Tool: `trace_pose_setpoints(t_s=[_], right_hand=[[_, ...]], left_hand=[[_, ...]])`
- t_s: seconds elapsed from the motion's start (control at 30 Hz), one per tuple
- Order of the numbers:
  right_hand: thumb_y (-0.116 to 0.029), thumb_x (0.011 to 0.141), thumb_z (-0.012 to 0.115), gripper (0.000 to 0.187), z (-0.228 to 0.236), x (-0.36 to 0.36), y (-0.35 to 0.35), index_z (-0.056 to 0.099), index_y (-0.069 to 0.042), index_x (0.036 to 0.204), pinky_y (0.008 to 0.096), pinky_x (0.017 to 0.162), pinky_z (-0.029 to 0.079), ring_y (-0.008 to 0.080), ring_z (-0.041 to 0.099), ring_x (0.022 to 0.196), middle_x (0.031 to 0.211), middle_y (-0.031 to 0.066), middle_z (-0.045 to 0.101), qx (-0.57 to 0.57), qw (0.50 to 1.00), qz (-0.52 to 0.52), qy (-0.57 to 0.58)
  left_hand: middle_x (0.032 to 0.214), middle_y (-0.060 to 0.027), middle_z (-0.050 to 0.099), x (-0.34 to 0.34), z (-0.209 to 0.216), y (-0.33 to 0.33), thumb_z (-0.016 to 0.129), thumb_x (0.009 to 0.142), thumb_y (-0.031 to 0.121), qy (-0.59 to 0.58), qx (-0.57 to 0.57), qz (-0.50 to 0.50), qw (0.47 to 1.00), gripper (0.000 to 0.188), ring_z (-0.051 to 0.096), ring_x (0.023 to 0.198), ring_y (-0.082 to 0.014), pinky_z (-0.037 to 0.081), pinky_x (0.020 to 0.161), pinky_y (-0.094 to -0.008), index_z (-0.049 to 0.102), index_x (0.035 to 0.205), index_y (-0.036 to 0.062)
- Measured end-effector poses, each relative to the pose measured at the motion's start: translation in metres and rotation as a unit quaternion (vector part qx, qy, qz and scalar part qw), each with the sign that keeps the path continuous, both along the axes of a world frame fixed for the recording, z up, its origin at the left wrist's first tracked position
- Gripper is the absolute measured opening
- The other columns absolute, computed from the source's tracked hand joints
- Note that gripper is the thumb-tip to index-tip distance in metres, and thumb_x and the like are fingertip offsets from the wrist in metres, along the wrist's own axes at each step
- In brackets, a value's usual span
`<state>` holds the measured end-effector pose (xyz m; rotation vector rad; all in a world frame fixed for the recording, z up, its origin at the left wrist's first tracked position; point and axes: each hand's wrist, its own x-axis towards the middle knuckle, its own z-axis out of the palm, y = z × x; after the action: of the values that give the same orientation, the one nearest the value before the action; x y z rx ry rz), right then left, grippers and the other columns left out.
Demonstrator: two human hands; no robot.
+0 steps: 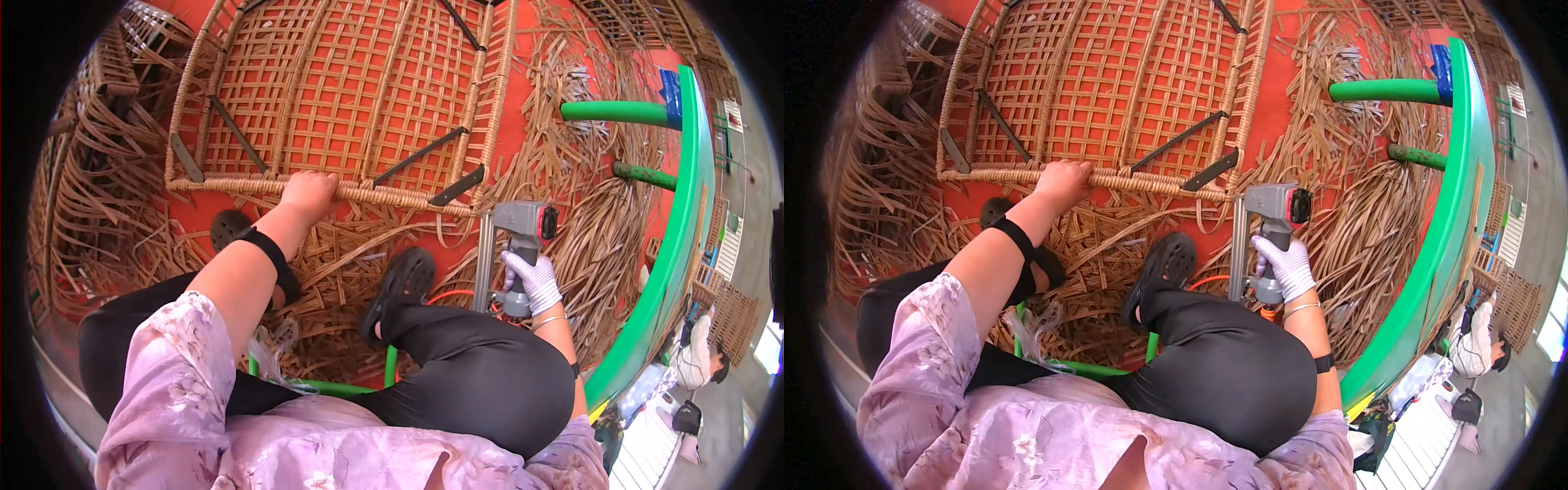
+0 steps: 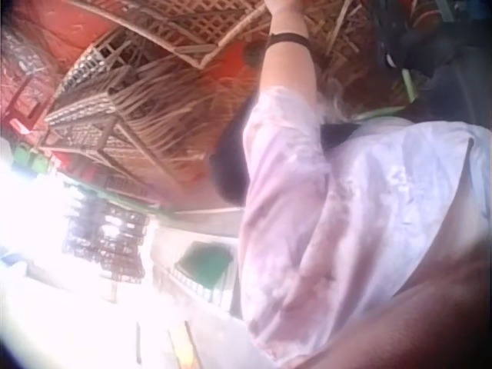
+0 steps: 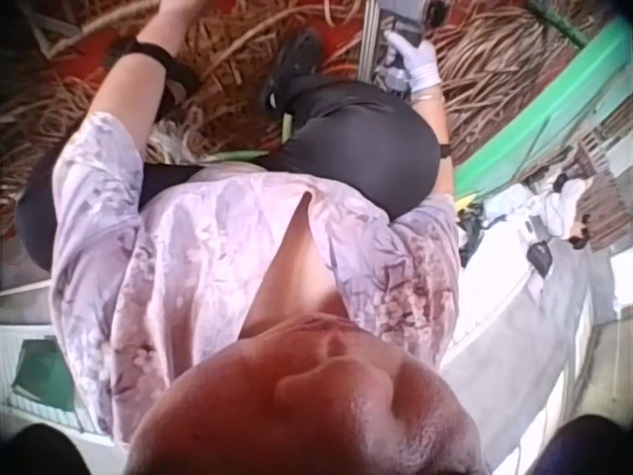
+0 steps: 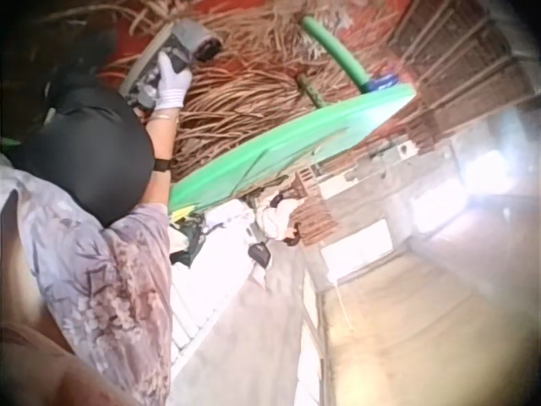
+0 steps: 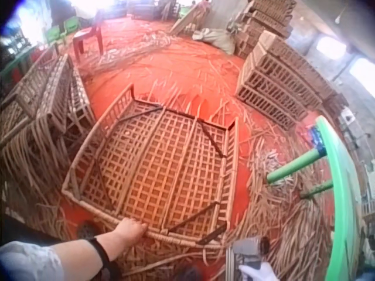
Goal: The recorder is assembling and fastening components of wicker shelving units using pliers to pull weaving strips and an air nailer to secure the frame.
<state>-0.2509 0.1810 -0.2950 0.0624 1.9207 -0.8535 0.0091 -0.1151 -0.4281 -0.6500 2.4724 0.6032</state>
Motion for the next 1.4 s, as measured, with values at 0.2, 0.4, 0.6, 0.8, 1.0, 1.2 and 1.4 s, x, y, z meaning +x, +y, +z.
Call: trace_pose_setpoints(t_s=[0.2, 0.4, 0.6, 0.8, 1.0, 1.2, 1.4], right_hand=[[-0.013, 0.084, 0.073, 0.027, -0.002, 0.002, -0.002, 0.06, -0.002, 0.105, 0.0296, 0.044, 0.047, 0.0139, 0.053, 0.046, 0.062, 0.0035, 0.056, 0.003, 1.0, -0.026, -0.002], [-0.015, 0.084, 0.073, 0.027, -0.003, 0.009, -0.004, 0.06, -0.002, 0.104, 0.0303, 0.044, 0.048, 0.0144, 0.053, 0.046, 0.062, 0.0036, 0.056, -0.004, 1.0, -0.031, 0.002], [-0.016, 0.084, 0.073, 0.024, 0.0, 0.012, -0.009, 0.06, -0.002, 0.099, 0.0305, 0.044, 0.048, 0.0148, 0.054, 0.046, 0.062, 0.0041, 0.057, 0.005, 0.999, -0.034, 0.006], [-0.015, 0.084, 0.073, 0.024, 0.002, 0.011, -0.011, 0.061, -0.002, 0.099, 0.0308, 0.044, 0.048, 0.0151, 0.054, 0.046, 0.061, 0.0043, 0.057, 0.013, 0.999, -0.031, 0.008], [-0.012, 0.085, 0.07, 0.019, -0.011, 0.024, -0.012, 0.06, -0.002, 0.099, 0.0309, 0.042, 0.046, 0.0158, 0.052, 0.044, 0.06, 0.0044, 0.056, 0.009, 0.999, -0.028, 0.02], [-0.01, 0.087, 0.069, 0.015, -0.032, 0.05, -0.004, 0.062, -0.004, 0.098, 0.0287, 0.041, 0.043, 0.0134, 0.05, 0.042, 0.06, 0.0028, 0.055, -0.034, 0.993, -0.078, 0.082], [-0.008, 0.087, 0.068, 0.014, -0.046, 0.064, -0.004, 0.061, -0.005, 0.099, 0.0277, 0.041, 0.041, 0.012, 0.052, 0.047, 0.066, 0.0022, 0.057, -0.015, 0.988, -0.104, 0.113]], left_hand=[[0.089, -0.0104, 0.069, 0.002, -0.006, 0.0, 0.069, 0.081, 0.036, 0.025, -0.016, -0.006, 1.0, 0.032, 0.066, 0.093, -0.028, 0.052, 0.079, -0.0413, 0.061, 0.095, 0.0076], [0.084, -0.0125, 0.066, 0.007, -0.01, -0.001, 0.072, 0.078, 0.028, 0.065, -0.001, 0.014, 0.998, 0.029, 0.065, 0.087, -0.0324, 0.051, 0.076, -0.0447, 0.057, 0.092, 0.0064], [0.083, -0.0125, 0.066, 0.011, -0.016, 0.0, 0.072, 0.078, 0.027, 0.096, -0.01, 0.012, 0.995, 0.029, 0.065, 0.086, -0.033, 0.051, 0.077, -0.045, 0.057, 0.091, 0.0068], [0.085, -0.012, 0.067, 0.009, -0.017, 0.001, 0.072, 0.078, 0.028, 0.081, -0.019, 0.005, 0.997, 0.029, 0.065, 0.087, -0.0321, 0.051, 0.078, -0.0438, 0.057, 0.091, 0.007], [0.092, -0.0104, 0.067, 0.008, -0.016, 0.004, 0.071, 0.079, 0.028, 0.053, -0.035, 0.008, 0.998, 0.028, 0.064, 0.095, -0.0299, 0.048, 0.085, -0.0431, 0.058, 0.093, 0.0079], [0.097, -0.0094, 0.07, 0.001, -0.009, 0.007, 0.064, 0.086, 0.026, 0.06, -0.038, 0.01, 0.997, 0.02, 0.062, 0.104, -0.028, 0.041, 0.096, -0.0432, 0.061, 0.098, 0.0099], [0.101, -0.0101, 0.068, 0.007, -0.02, 0.007, 0.07, 0.082, 0.031, 0.061, -0.043, 0.014, 0.997, 0.031, 0.059, 0.109, -0.0281, 0.037, 0.103, -0.0451, 0.058, 0.1, 0.0084]])
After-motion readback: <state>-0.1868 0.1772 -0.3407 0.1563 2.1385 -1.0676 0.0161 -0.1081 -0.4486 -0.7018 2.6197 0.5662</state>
